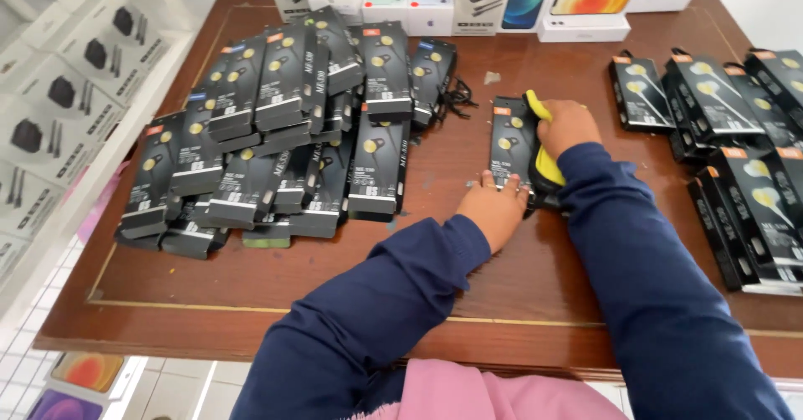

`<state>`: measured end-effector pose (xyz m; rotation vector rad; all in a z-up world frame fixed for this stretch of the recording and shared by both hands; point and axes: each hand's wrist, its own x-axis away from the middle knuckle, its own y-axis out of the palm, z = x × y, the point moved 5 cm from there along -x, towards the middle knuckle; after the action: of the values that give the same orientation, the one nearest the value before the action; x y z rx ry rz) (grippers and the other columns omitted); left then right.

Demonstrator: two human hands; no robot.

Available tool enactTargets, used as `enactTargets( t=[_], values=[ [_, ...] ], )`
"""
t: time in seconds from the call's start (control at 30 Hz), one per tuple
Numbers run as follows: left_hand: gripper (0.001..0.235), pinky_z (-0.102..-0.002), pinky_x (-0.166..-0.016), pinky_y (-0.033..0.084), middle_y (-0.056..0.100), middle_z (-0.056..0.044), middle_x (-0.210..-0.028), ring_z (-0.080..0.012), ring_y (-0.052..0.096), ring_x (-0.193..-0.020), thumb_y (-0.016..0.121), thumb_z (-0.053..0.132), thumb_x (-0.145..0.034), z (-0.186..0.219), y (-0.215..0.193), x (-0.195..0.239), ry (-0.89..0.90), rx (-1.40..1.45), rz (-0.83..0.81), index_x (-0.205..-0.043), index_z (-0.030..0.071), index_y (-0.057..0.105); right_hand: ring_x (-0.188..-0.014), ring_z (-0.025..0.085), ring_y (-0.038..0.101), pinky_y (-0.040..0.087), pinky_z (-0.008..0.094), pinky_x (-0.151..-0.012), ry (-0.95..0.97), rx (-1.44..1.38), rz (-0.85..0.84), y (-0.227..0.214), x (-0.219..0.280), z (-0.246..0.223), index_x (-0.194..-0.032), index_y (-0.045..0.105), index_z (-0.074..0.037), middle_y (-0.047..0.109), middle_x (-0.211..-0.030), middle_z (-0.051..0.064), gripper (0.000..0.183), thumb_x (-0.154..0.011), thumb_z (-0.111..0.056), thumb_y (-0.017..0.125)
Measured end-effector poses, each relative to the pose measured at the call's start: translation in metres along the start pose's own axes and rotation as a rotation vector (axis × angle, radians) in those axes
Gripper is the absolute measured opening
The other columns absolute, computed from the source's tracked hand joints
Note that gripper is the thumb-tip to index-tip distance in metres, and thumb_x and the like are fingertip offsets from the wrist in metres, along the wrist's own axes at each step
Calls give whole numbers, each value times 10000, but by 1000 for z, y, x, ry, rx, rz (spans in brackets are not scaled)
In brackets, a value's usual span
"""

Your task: The person is organizing and cleaning earphone boxes on a display table, wiping each box with a cloth before arranging them.

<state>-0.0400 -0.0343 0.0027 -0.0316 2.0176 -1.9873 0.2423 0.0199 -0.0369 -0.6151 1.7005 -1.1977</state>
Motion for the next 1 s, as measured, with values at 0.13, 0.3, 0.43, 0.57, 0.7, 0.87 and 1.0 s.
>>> enactTargets(
  t=[0.13,0.3,0.43,0.57,0.7,0.87,1.0],
  values=[
    [516,-705,-1004,453,536,-215,-1508,-658,459,-1307,541,46,-940,0,-5,3,-17,38,-29,-1455,66,554,-1009,330,732,572,440,-949,-56,17,-15,9,-13,-3,-1313,707,-258,733,-1091,71,412,-917,-309,603],
    [540,-735,-1011,431,501,-240,-1530,-679,431,-1313,515,36,-947,-2,10,-5,7,52,-57,-1487,45,508,-965,386,741,580,472,-966,-179,119,3,-17,27,-31,-1270,722,-176,749,-1128,135,388,-921,-284,589],
    [533,-738,-1002,443,500,-251,-1521,-680,442,-1301,516,30,-948,-3,17,-7,26,71,-52,-1481,30,506,-967,383,744,583,473,-956,-238,150,-9,-46,88,-54,-1264,710,-176,739,-1202,116,395,-900,-273,588],
    [448,-714,-980,475,536,-241,-1480,-663,458,-1302,510,47,-968,-6,14,-9,5,67,-14,-1411,32,575,-1008,372,727,562,448,-954,-298,37,-72,-91,142,-78,-1295,675,-185,716,-1254,85,410,-898,-235,587],
    [372,-671,-965,511,501,-180,-1538,-621,461,-1335,545,75,-965,-10,13,-6,-5,55,-29,-1314,60,674,-1078,396,696,542,470,-978,-251,-143,-184,-123,182,-83,-1312,651,-171,701,-1276,105,433,-883,-223,616],
    [499,-591,-961,523,443,-64,-1589,-515,442,-1394,498,274,-1014,-22,-1,-10,-37,34,-95,-1506,191,500,-1072,455,675,549,539,-936,-391,-358,-332,-170,215,-118,-1233,693,-156,721,-1255,142,435,-798,-149,668],
    [527,-518,-994,540,433,24,-1601,-420,563,-1312,453,422,-1012,-37,-26,-5,-40,220,-45,-1511,260,509,-1038,409,685,571,515,-874,-600,-540,-453,-214,227,-168,-1167,747,-148,740,-1267,94,338,-832,-144,702]
  ],
)
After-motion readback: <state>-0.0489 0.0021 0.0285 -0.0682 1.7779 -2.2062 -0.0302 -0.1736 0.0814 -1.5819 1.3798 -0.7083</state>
